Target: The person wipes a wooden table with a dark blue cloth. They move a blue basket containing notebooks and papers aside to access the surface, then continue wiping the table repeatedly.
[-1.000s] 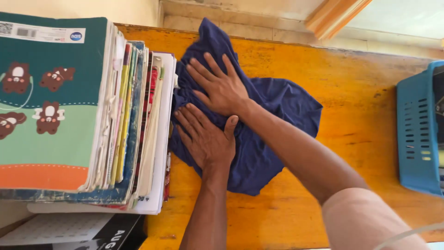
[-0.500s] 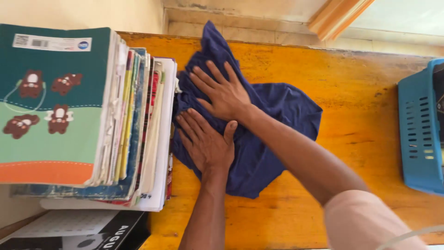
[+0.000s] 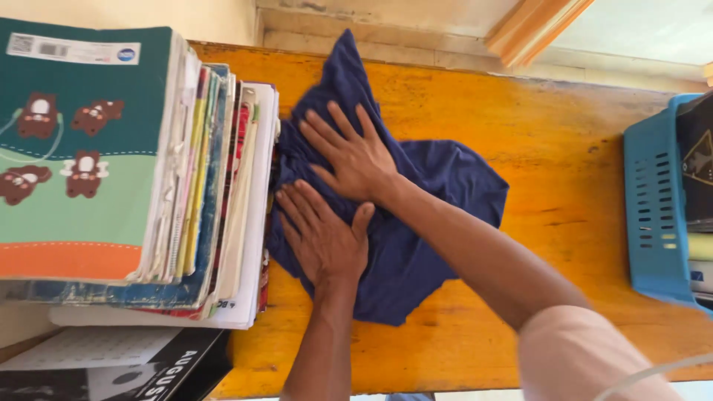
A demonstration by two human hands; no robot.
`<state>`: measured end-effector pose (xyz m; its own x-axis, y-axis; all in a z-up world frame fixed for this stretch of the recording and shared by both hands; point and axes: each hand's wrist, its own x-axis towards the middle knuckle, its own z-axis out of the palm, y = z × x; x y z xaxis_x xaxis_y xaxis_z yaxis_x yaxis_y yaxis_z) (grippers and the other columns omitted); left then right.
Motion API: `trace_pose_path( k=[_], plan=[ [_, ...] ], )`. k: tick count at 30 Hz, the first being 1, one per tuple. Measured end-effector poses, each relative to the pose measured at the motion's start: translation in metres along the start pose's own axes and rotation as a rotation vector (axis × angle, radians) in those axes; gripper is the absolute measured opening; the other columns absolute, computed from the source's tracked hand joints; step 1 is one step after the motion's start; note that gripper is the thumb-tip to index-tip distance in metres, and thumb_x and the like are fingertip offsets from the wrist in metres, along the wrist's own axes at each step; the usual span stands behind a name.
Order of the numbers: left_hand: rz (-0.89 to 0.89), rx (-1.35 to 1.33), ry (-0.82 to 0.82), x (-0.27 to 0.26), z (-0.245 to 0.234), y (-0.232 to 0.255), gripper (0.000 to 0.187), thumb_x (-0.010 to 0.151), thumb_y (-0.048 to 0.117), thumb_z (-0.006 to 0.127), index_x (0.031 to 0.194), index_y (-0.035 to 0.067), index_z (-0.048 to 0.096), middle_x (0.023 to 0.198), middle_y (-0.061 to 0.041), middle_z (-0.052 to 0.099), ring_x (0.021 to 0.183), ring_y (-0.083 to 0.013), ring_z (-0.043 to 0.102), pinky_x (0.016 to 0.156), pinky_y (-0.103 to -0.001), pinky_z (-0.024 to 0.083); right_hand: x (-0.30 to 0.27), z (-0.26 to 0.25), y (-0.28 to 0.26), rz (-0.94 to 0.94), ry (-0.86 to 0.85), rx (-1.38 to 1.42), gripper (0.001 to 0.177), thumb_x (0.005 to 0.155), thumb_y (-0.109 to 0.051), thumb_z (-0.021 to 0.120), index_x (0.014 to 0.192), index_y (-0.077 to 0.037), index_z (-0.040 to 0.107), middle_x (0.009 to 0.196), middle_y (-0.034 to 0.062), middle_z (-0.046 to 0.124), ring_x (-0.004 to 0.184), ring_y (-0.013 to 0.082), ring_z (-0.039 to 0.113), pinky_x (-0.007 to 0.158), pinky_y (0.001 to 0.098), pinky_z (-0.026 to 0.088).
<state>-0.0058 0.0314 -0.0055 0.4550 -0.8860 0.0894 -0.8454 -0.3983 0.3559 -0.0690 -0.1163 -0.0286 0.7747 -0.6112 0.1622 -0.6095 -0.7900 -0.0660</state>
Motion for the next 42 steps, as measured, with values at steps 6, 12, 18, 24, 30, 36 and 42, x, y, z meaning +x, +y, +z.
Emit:
trace_pose_path(
  k=[6,12,18,24,30,36,42],
  plan=[
    [0.038,0.028,-0.037,-0.014,-0.006,-0.007,0.112,0.093,0.081,0.029,0.157,-0.011,0.019,0.163,-0.033,0.023,0.155,-0.0425,0.017,0.124,-0.053,0.016,0.002,-0.034,0.036,0.187,-0.092,0.048,0.081,0.098,-0.063,0.052,0.162,-0.018,0.031,0.169,0.0071,0.026,0.157,0.0362,0.017,0.123,0.0642,0.008],
    [0.055,0.034,0.011,-0.022,-0.007,-0.012,0.113,0.094,0.081,0.029,0.157,-0.013,0.021,0.164,-0.033,0.023,0.156,-0.0431,0.017,0.125,-0.053,0.017,0.028,-0.03,-0.007,0.277,-0.108,-0.015,0.083,0.095,-0.061,0.053,0.162,-0.016,0.03,0.169,0.0074,0.025,0.156,0.0378,0.016,0.123,0.0648,0.008],
    [0.024,0.087,-0.076,-0.065,-0.029,-0.028,0.111,0.093,0.08,0.031,0.156,-0.01,0.022,0.163,-0.032,0.022,0.155,-0.0422,0.017,0.124,-0.053,0.018,-0.067,-0.037,-0.029,-0.053,-0.178,-0.003,0.086,0.09,-0.057,0.056,0.164,-0.02,0.03,0.17,0.0045,0.027,0.158,0.0334,0.017,0.124,0.0623,0.009],
    [0.025,0.047,-0.055,-0.069,-0.024,-0.026,0.112,0.09,0.08,0.032,0.155,-0.012,0.022,0.163,-0.033,0.022,0.154,-0.0413,0.015,0.12,-0.053,0.018,-0.009,-0.042,-0.001,0.329,-0.117,0.046,0.083,0.096,-0.061,0.054,0.162,-0.018,0.027,0.169,0.007,0.025,0.157,0.0361,0.014,0.122,0.0643,0.007],
    [-0.016,0.147,-0.176,-0.077,-0.035,-0.025,0.114,0.087,0.081,0.036,0.155,-0.01,0.022,0.162,-0.031,0.023,0.154,-0.0405,0.015,0.12,-0.052,0.021,-0.06,-0.039,-0.066,0.125,-0.102,0.017,0.086,0.092,-0.059,0.057,0.161,-0.016,0.031,0.169,0.0085,0.027,0.157,0.0368,0.015,0.123,0.0654,0.008],
    [0.035,0.132,-0.113,-0.103,-0.04,-0.038,0.115,0.086,0.083,0.038,0.156,-0.008,0.024,0.164,-0.029,0.025,0.155,-0.0397,0.018,0.119,-0.052,0.025,-0.069,-0.059,-0.046,0.085,-0.237,0.076,0.087,0.087,-0.058,0.059,0.16,-0.018,0.032,0.167,0.0078,0.027,0.155,0.0355,0.015,0.12,0.0658,0.007],
    [0.04,0.12,-0.124,-0.104,-0.045,-0.039,0.115,0.086,0.082,0.039,0.155,-0.01,0.026,0.162,-0.03,0.027,0.154,-0.0408,0.02,0.118,-0.053,0.027,-0.018,-0.038,-0.057,0.396,-0.08,0.032,0.085,0.094,-0.058,0.058,0.16,-0.013,0.031,0.167,0.0091,0.027,0.155,0.0379,0.015,0.119,0.0683,0.005]
  ],
)
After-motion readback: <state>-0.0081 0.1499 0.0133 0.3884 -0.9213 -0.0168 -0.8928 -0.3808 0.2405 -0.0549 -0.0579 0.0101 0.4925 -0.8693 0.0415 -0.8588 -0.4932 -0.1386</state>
